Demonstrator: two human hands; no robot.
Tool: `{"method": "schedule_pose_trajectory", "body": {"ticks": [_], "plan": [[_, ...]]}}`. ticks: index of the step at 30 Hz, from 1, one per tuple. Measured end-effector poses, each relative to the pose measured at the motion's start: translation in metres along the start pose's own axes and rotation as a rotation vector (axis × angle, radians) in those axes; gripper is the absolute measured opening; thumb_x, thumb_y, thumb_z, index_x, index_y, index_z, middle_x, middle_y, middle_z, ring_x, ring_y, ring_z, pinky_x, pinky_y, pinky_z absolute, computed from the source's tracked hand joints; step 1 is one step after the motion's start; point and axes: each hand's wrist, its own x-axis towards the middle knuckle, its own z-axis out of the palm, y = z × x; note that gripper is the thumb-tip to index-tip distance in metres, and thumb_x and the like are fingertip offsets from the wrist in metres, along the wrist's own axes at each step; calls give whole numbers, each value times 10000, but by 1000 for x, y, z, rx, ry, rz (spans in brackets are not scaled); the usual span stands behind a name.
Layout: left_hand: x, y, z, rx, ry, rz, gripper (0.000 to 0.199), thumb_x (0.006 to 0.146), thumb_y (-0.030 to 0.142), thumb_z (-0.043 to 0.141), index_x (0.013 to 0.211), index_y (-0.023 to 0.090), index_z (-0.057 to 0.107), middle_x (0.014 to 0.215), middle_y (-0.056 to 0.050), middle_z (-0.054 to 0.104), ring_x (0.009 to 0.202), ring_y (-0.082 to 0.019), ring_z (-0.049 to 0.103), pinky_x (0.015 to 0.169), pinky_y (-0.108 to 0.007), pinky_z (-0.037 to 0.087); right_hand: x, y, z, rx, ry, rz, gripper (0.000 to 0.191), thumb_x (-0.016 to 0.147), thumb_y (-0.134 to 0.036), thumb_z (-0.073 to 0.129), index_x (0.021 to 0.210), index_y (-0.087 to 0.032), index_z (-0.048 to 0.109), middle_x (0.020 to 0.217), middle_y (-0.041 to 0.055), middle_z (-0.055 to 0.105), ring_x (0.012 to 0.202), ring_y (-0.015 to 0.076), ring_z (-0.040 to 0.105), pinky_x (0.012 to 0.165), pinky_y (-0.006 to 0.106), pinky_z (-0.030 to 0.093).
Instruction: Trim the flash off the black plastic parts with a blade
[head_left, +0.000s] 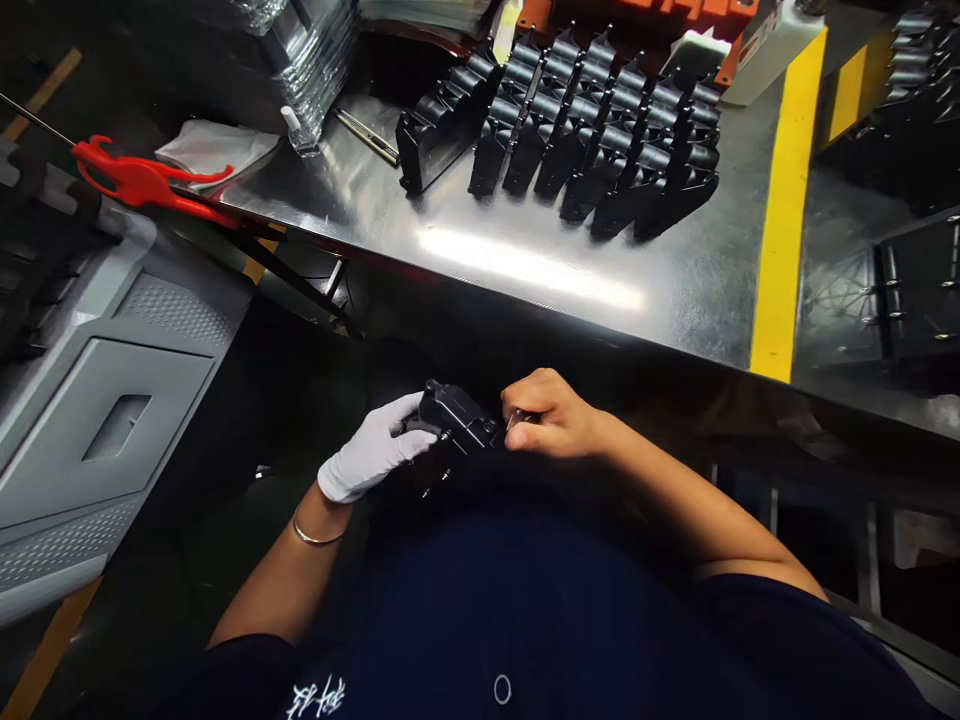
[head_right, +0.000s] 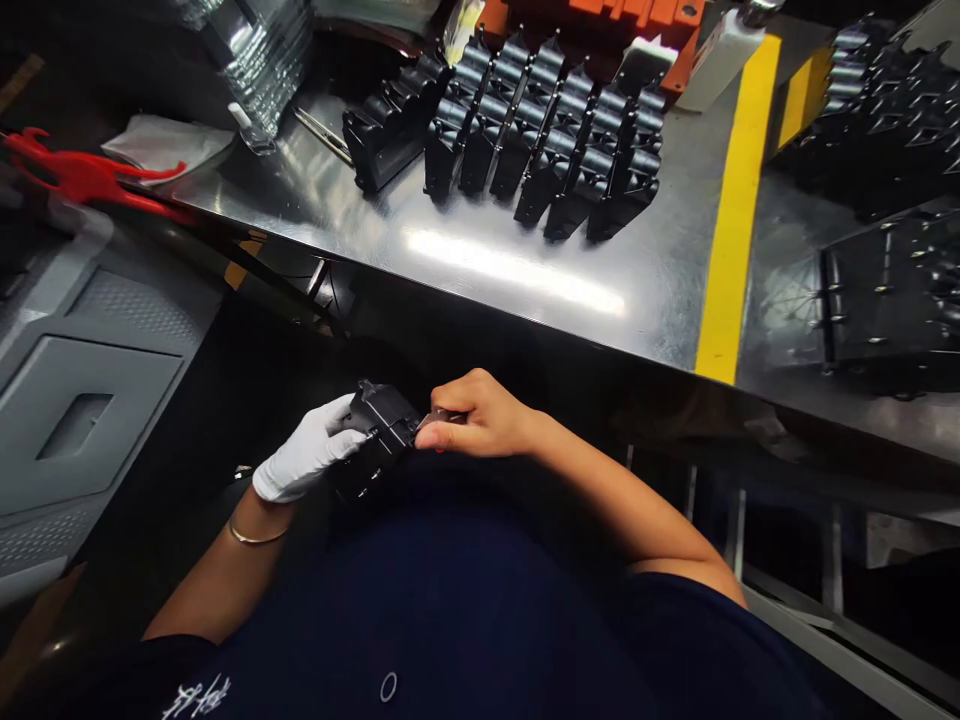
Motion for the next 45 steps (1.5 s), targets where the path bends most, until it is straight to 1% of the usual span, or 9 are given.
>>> {"method": "schedule_pose_trajectory", "body": {"ticks": [5, 8, 11, 16, 20, 24, 36, 42, 45], "plan": [[7, 6, 4, 262, 8, 135, 554, 761, 500, 715, 1195, 160, 666, 1137, -117, 690, 1044, -274, 660, 956, -406, 527, 7, -8, 7, 189, -57, 430, 638, 761, -650, 637, 914, -31, 628, 725, 14, 522, 609, -36, 403, 537, 72, 277], [11, -4, 13, 380, 523, 211, 430, 815, 409, 675, 1165, 161, 654, 1156, -121, 652, 1063, -233, 635, 985, -394, 503, 9, -3, 16, 280, 200, 592, 655, 748, -664, 615, 884, -22, 611, 729, 22, 513, 607, -29, 397, 533, 82, 289], [14, -16, 22, 64, 1033, 128, 595, 782, 312, 719, 1324, 182, 511, 1372, -156, 513, 1226, -214, 554, 1039, -371, 464, 12, 9, 29, 380, 544, 668, 731, 704, -750, 589, 841, -33, 548, 661, 7, 456, 564, -33, 344, 510, 93, 267], [17, -7, 34, -884, 523, -160, 377, 907, 247, 581, 1274, 166, 550, 1326, -128, 598, 1129, -185, 638, 946, -315, 535, 23, 15, 64, 418, 506, 643, 786, 703, -807, 549, 877, -41, 571, 643, 1, 437, 557, -38, 311, 518, 94, 255], [21, 15, 38, -1264, 662, -306, 253, 954, 135, 467, 1136, 117, 642, 960, -74, 739, 838, -140, 718, 800, -237, 582, 25, 17, 80, 259, 439, 597, 765, 795, -768, 502, 1117, -89, 644, 828, 39, 564, 682, -9, 453, 624, 99, 348], [18, 27, 35, -1268, 671, -378, 191, 949, 141, 501, 1051, 122, 661, 917, -62, 744, 791, -168, 727, 722, -286, 612, 22, 23, 74, 213, 608, 466, 737, 950, -690, 257, 1284, -138, 613, 840, 53, 539, 769, 8, 475, 721, 121, 405], [11, 30, 35, -1339, 555, -427, 263, 964, 143, 473, 1151, 119, 656, 957, -74, 743, 850, -163, 727, 801, -273, 605, 28, 33, 81, 201, 698, 221, 502, 909, -558, 490, 817, -65, 511, 757, 25, 497, 655, -29, 443, 615, 87, 373], [2, 37, 30, -1379, 599, -586, 299, 969, 126, 427, 1104, 119, 693, 842, -48, 748, 731, -128, 722, 798, -225, 595, 30, 52, 73, 245, 847, 399, 630, 845, -698, 490, 789, -71, 460, 696, 6, 459, 635, -28, 378, 594, 86, 345], [2, 37, 30, -1361, 606, -545, 271, 957, 126, 455, 1062, 118, 705, 873, -48, 751, 769, -135, 725, 854, -248, 588, 24, 39, 70, 284, 745, 344, 554, 883, -614, 507, 802, -68, 462, 739, 15, 487, 655, -29, 416, 612, 92, 361]]}}
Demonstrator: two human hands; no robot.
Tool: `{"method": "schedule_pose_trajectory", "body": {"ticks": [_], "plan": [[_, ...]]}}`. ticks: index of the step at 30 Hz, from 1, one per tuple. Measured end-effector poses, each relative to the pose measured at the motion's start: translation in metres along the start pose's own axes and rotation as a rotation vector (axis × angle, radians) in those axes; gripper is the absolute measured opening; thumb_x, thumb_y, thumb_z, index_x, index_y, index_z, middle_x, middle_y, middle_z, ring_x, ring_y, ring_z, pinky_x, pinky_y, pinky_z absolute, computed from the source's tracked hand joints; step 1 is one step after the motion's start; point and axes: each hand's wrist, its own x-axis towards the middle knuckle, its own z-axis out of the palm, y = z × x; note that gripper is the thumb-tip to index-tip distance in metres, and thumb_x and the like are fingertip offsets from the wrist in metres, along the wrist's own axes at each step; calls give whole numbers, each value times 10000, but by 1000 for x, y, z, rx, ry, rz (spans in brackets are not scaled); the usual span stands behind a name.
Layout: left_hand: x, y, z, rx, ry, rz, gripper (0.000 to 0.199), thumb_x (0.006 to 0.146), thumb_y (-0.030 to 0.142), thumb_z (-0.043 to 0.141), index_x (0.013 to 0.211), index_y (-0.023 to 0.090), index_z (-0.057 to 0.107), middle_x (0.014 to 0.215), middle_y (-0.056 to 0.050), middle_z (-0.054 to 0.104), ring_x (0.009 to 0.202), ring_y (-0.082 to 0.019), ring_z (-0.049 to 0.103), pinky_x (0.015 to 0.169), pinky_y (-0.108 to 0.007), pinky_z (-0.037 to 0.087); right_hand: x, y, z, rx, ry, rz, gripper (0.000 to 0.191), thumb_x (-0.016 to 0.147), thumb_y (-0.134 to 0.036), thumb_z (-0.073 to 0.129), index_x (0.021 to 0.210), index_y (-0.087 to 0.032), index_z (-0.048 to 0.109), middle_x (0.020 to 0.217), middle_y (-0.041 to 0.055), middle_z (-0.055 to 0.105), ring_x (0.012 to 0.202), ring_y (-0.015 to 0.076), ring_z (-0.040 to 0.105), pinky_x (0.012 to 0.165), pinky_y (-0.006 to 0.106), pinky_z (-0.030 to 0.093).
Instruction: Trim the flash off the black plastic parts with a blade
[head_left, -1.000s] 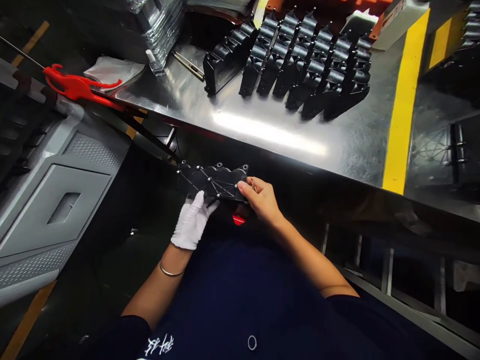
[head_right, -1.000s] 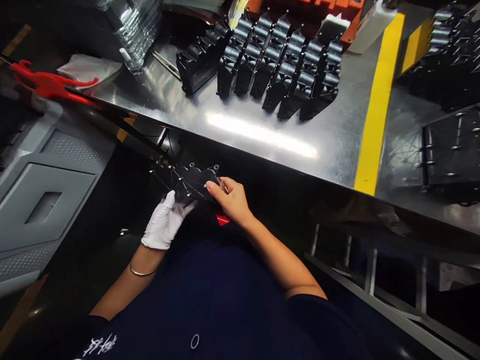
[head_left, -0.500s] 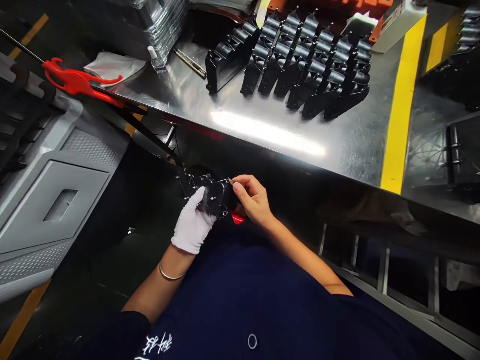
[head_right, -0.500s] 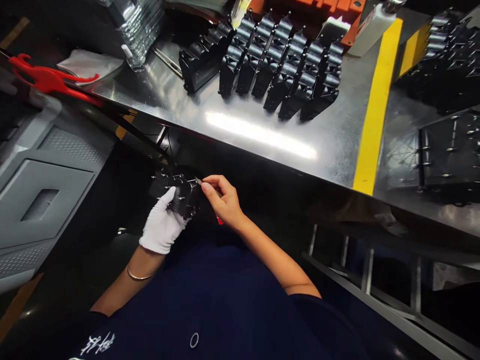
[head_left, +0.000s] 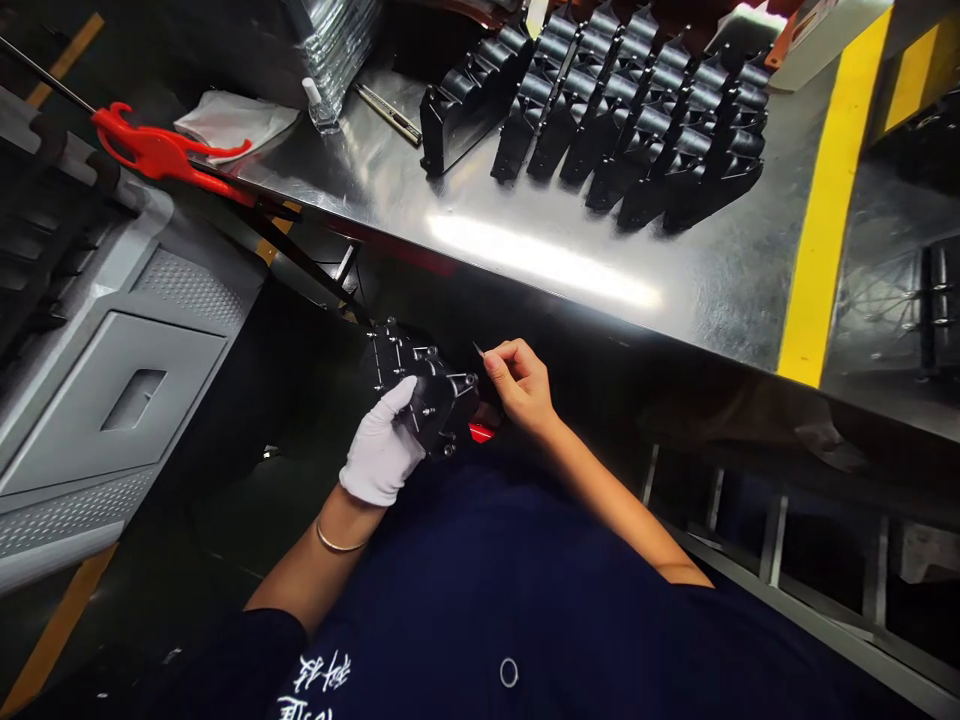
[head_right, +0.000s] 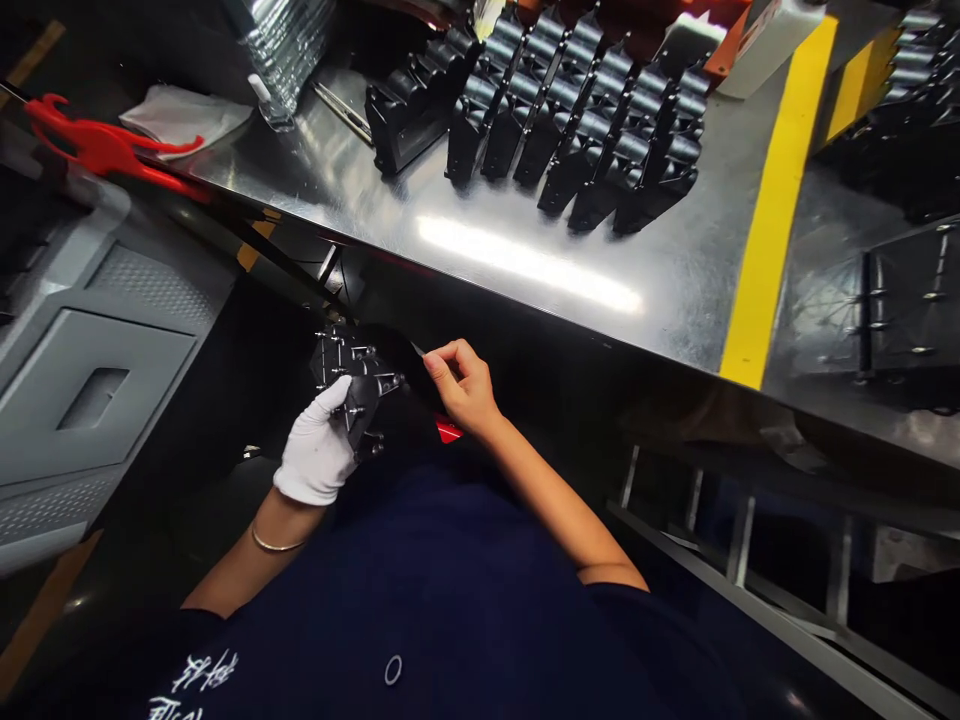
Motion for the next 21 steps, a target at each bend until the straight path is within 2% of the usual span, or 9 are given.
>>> {"method": "schedule_pose_trajectory", "body": {"ticks": [3, 6, 10, 13, 14, 15, 16, 18, 21], "plan": [[5, 0, 2, 9, -10, 52, 235, 956, 144, 476, 995, 110, 705, 884, -52, 749, 787, -144, 725, 881, -272, 583, -10, -17, -3, 45, -125, -132, 429, 933, -476, 500, 811, -65, 483, 781, 28, 515, 696, -24, 475, 655, 103, 401], [8, 0, 4, 19, -14, 34, 254, 963, 150, 464, 929, 98, 710, 872, -64, 748, 779, -144, 725, 879, -264, 581, -12, -24, -4, 32, -174, -227, 364, 943, -414, 498, 831, -68, 518, 782, 29, 523, 671, -28, 481, 624, 100, 396], [5, 1, -3, 56, -18, 11, 298, 946, 105, 445, 839, 109, 723, 817, -52, 745, 710, -117, 714, 847, -226, 581, -5, -17, -4, -74, -167, -198, 418, 938, -463, 491, 825, -65, 552, 759, 32, 533, 652, -25, 478, 610, 99, 391], [2, 3, -18, 211, -158, -15, 160, 808, 34, 588, 743, 111, 711, 700, -29, 716, 580, -111, 675, 699, -187, 587, -5, -12, -8, -131, -154, -81, 464, 942, -500, 477, 806, -63, 552, 726, 28, 540, 628, -29, 461, 601, 95, 371], [1, 5, -23, 275, -239, 1, 98, 737, 29, 662, 744, 113, 713, 684, -24, 708, 569, -122, 671, 653, -187, 583, -6, -13, -11, -131, -193, -64, 467, 957, -495, 451, 809, -64, 551, 704, 23, 538, 615, -30, 462, 601, 94, 369], [1, 7, -27, 333, -318, 35, 126, 668, 38, 728, 765, 117, 720, 686, -22, 706, 581, -139, 676, 624, -193, 580, -8, -16, -14, -131, -251, -73, 465, 976, -479, 417, 808, -66, 549, 677, 19, 531, 601, -30, 463, 600, 93, 368], [1, 9, -30, 382, -376, 83, 206, 612, 59, 780, 802, 123, 728, 698, -23, 707, 602, -158, 683, 612, -206, 580, -10, -19, -18, -139, -322, -113, 462, 995, -453, 380, 806, -67, 549, 655, 15, 522, 587, -33, 461, 598, 90, 363], [2, 14, -33, 450, -411, 183, 343, 563, 97, 825, 892, 139, 739, 717, -26, 709, 622, -176, 688, 618, -226, 583, -13, -29, -26, -178, -465, -277, 460, 1019, -404, 323, 810, -71, 564, 646, 14, 521, 582, -38, 457, 598, 86, 346], [4, 18, -31, 506, -379, 256, 513, 552, 92, 821, 1052, 159, 724, 759, -41, 723, 655, -198, 698, 663, -256, 592, -16, -42, -33, -299, -581, -532, 494, 971, -527, 420, 836, -88, 602, 718, 21, 554, 649, -28, 467, 616, 102, 316]]}}
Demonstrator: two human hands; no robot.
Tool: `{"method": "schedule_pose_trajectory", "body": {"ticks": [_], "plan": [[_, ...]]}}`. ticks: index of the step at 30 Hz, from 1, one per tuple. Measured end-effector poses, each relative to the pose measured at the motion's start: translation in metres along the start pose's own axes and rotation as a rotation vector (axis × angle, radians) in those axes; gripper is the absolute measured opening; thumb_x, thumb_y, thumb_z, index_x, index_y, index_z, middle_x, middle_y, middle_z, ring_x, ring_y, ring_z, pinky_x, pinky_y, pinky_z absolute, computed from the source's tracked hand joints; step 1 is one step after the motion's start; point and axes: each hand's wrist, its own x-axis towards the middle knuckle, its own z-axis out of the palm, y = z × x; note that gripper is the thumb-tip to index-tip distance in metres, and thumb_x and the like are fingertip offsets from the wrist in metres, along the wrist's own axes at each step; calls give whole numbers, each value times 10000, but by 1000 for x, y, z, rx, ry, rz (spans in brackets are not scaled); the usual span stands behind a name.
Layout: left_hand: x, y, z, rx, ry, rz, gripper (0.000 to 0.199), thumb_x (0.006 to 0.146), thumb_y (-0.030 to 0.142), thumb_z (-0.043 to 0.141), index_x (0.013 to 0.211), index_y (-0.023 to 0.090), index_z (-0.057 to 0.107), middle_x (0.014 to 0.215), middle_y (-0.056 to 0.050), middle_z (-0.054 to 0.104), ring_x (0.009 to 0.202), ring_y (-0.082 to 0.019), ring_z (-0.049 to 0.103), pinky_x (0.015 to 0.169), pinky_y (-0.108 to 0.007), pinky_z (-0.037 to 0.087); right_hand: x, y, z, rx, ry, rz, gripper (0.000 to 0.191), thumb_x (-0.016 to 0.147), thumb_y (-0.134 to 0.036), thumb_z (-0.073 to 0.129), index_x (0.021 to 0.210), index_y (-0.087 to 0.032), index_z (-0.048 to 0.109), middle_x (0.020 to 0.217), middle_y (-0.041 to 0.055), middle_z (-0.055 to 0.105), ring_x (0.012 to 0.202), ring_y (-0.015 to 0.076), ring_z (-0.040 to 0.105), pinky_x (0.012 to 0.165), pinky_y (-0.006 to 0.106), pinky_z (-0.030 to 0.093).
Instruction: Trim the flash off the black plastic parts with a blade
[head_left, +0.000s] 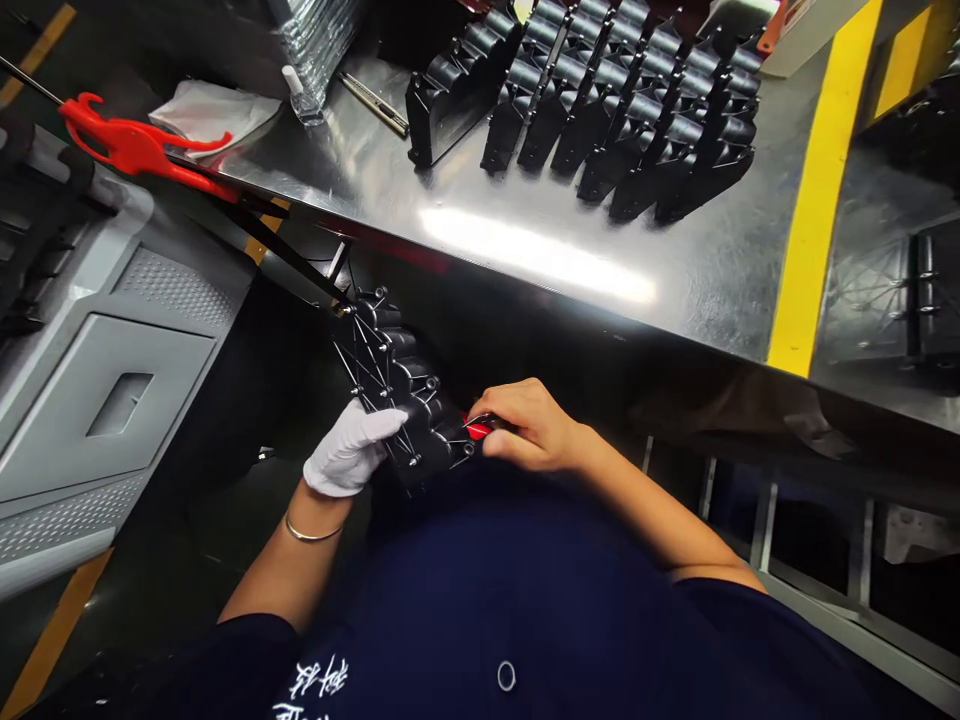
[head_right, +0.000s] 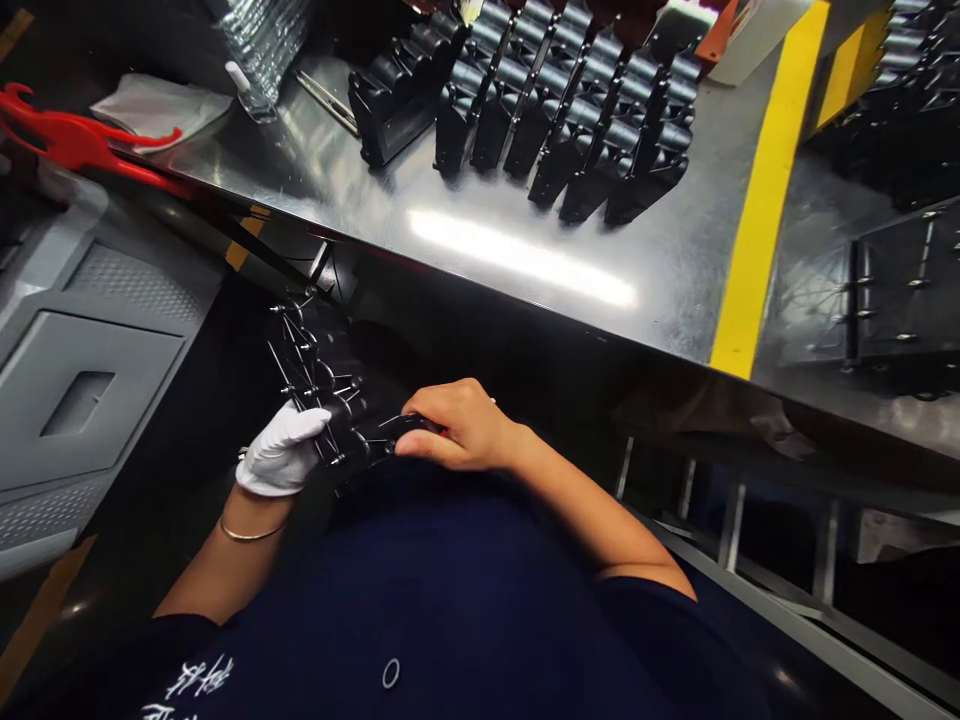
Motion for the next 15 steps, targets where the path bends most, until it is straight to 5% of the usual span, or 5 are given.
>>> {"method": "schedule_pose_trajectory", "body": {"ticks": [5, 11, 15], "plan": [[3, -5, 2, -1, -56, -72, 480, 577, 112, 811, 1048, 125, 719, 816, -82, 729, 767, -261, 716, 730, -323, 605, 1, -3, -3, -118, -110, -41, 670, 886, -646, 494, 569, -59, 438, 563, 17, 400, 556, -11, 270, 563, 163, 195], [6, -14, 4, -109, 42, -116, 196, 668, 110, 756, 861, 120, 724, 833, -72, 732, 774, -222, 718, 805, -316, 599, 4, 2, 0, -251, 145, -152, 506, 865, -520, 597, 648, -70, 512, 614, 25, 438, 630, 3, 334, 602, 163, 189], [4, -13, 16, -212, 135, -168, 134, 820, 65, 581, 794, 104, 707, 814, -61, 731, 678, -136, 695, 714, -211, 586, 4, 4, -1, -353, 170, -133, 560, 911, -527, 533, 600, -63, 488, 600, 36, 413, 623, 12, 300, 605, 190, 158]]}}
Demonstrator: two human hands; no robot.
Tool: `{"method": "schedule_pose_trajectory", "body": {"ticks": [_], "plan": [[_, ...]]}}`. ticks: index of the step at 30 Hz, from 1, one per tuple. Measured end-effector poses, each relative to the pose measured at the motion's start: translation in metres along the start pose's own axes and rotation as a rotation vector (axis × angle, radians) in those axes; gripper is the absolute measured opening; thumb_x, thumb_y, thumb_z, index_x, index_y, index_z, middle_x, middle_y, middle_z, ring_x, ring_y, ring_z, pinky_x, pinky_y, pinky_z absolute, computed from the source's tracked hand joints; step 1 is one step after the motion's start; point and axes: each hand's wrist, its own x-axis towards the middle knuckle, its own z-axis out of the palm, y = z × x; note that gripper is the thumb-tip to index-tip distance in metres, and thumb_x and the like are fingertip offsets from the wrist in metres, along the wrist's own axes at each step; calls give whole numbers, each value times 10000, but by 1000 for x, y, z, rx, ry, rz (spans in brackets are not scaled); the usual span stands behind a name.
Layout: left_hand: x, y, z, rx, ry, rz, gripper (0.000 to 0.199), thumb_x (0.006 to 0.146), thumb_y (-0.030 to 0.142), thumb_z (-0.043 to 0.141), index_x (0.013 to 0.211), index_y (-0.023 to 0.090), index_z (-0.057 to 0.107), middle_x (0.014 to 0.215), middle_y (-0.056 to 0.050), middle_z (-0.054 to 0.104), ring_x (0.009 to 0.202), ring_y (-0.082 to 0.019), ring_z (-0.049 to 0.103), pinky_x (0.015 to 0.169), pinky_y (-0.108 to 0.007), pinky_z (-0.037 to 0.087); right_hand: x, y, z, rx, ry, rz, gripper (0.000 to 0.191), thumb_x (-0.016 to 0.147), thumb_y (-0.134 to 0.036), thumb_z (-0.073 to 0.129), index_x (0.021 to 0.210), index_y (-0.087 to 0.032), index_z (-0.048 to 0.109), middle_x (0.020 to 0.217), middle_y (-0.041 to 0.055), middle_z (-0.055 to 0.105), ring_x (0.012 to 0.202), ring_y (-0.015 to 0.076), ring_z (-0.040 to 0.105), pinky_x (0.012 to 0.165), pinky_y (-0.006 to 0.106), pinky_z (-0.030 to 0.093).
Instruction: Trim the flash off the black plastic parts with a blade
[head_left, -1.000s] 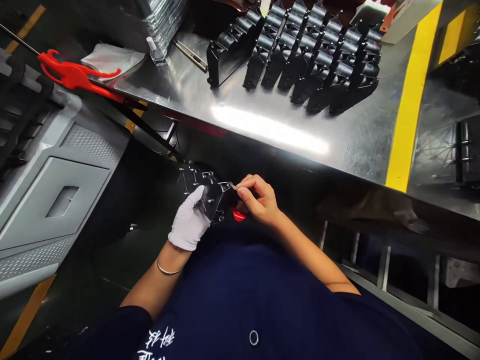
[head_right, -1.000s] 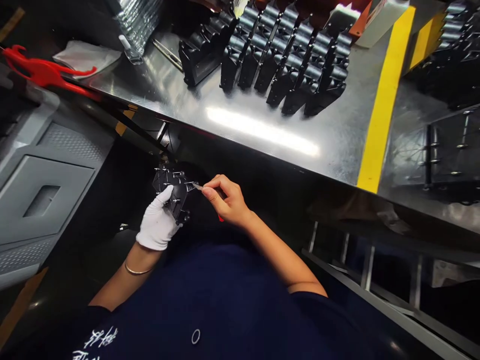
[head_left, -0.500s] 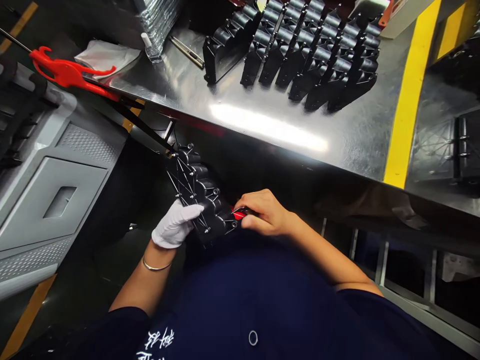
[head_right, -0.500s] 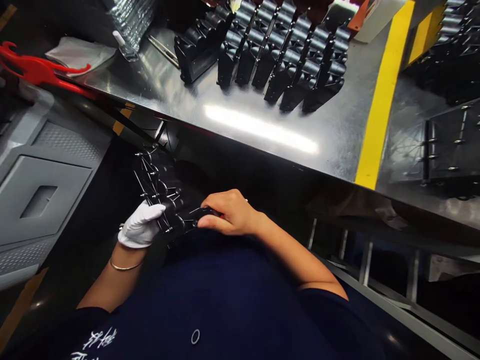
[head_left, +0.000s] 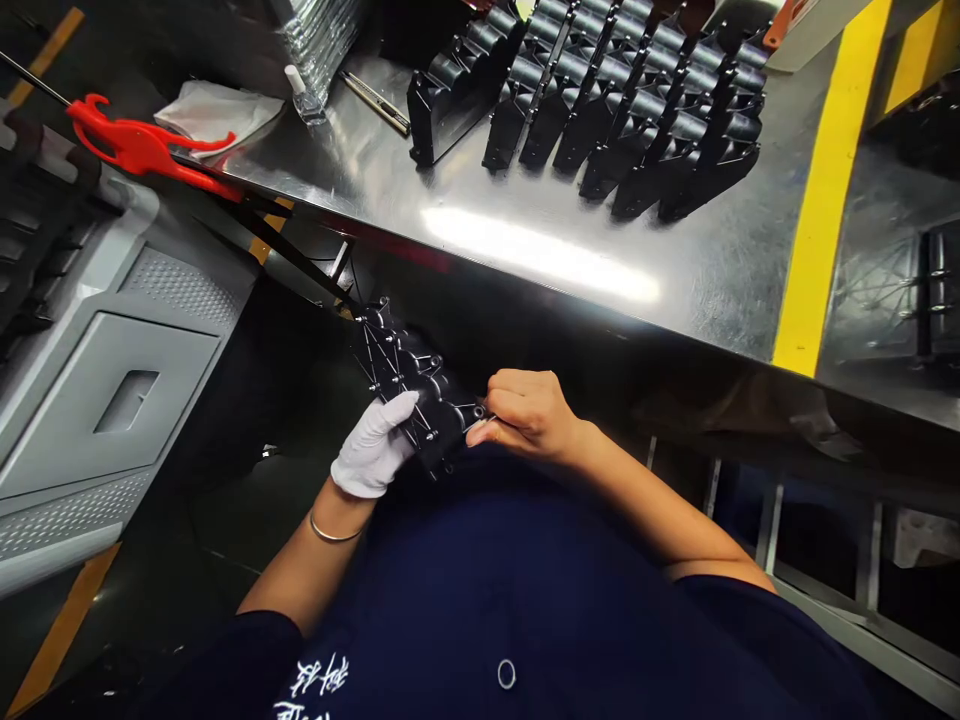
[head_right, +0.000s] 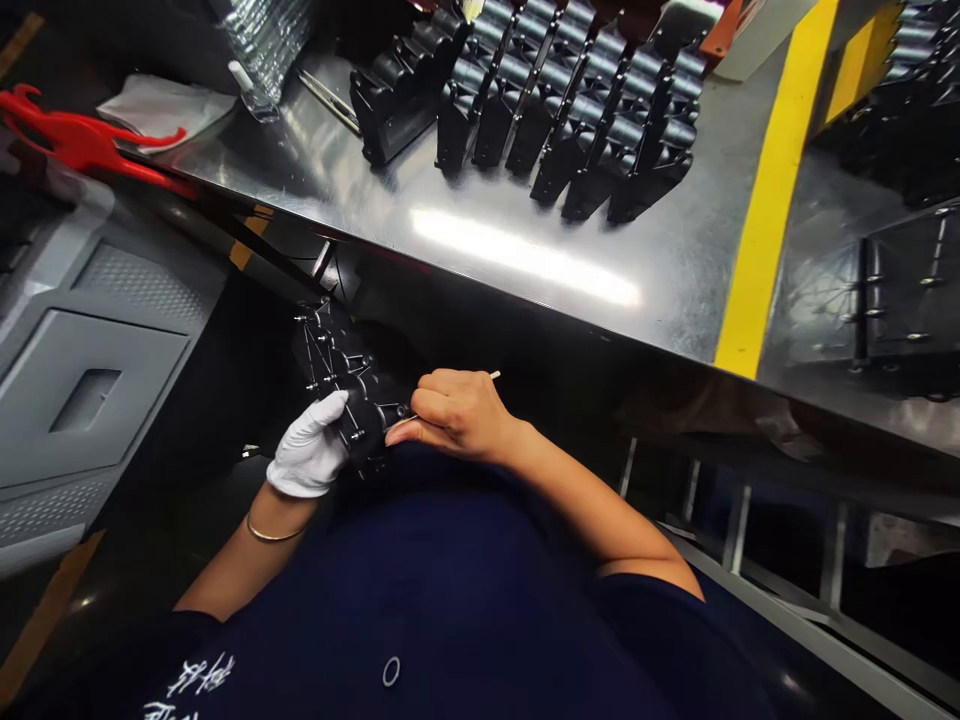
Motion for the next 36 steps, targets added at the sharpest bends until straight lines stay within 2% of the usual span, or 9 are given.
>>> {"method": "schedule_pose_trajectory", "body": {"ticks": [10, 13, 16, 20, 22, 25, 28, 31, 36], "plan": [[-2, -5, 19, -146, 133, -53, 342, 968, 126, 390, 1186, 112, 652, 858, -59, 736, 734, -140, 706, 764, -238, 579, 5, 1, -6, 126, -44, 147, 603, 963, -542, 434, 607, -58, 486, 597, 39, 440, 587, -6, 309, 577, 162, 203], [-2, -1, 8, -149, -50, -199, 414, 993, 333, 388, 1242, 101, 625, 714, -66, 678, 579, -152, 654, 566, -247, 558, 3, 11, -9, 334, 68, 282, 497, 953, -521, 463, 764, -79, 590, 721, 47, 547, 644, -12, 446, 621, 115, 347], [-3, 4, 1, -38, -271, -402, 466, 958, 470, 431, 1135, 108, 665, 555, -34, 557, 389, -127, 518, 348, -208, 403, 0, 24, -12, 447, 177, 538, 574, 794, -564, 672, 1156, -125, 598, 1107, 90, 594, 736, 0, 518, 614, 110, 401], [3, 8, 2, 214, -264, -620, 431, 958, 418, 408, 843, 109, 686, 492, -78, 560, 347, -152, 508, 306, -217, 364, -5, 38, -18, 695, -85, 574, 787, 656, -524, 798, 1303, -144, 560, 1177, 106, 591, 979, 88, 617, 785, 145, 522], [8, 8, 0, 292, -323, -545, 383, 939, 360, 449, 860, 81, 700, 563, -131, 629, 335, -167, 513, 284, -227, 339, -9, 40, -22, 692, -77, 606, 689, 634, -503, 815, 1178, -117, 641, 1067, 95, 630, 964, 100, 634, 812, 151, 532], [15, 7, -5, 243, -340, -270, 228, 863, 183, 526, 822, 78, 724, 716, -159, 700, 429, -172, 596, 342, -217, 414, -13, 37, -23, 614, 195, 737, 647, 607, -561, 807, 1048, -105, 684, 1005, 78, 641, 862, 78, 626, 740, 139, 523], [17, 7, -6, 122, -272, 60, 177, 728, 14, 598, 776, 123, 730, 880, -99, 735, 818, -234, 717, 694, -323, 607, -12, 28, -12, 528, 367, 876, 619, 626, -575, 788, 1005, -97, 684, 889, 54, 635, 729, 31, 565, 638, 114, 471], [15, 3, 4, 28, -153, 212, 266, 724, -40, 611, 855, 150, 742, 985, -69, 738, 1024, -232, 688, 993, -415, 528, -6, 16, 2, 561, 240, 839, 569, 672, -551, 766, 1003, -95, 686, 830, 41, 619, 662, -4, 502, 595, 90, 417], [8, -1, 21, -104, 128, 112, 392, 901, 12, 457, 1130, 199, 714, 916, -37, 748, 843, -130, 718, 968, -265, 524, 4, 4, 5, 779, 48, 688, 502, 840, -563, 606, 856, -65, 666, 845, 62, 601, 715, -3, 525, 646, 103, 423]]}}
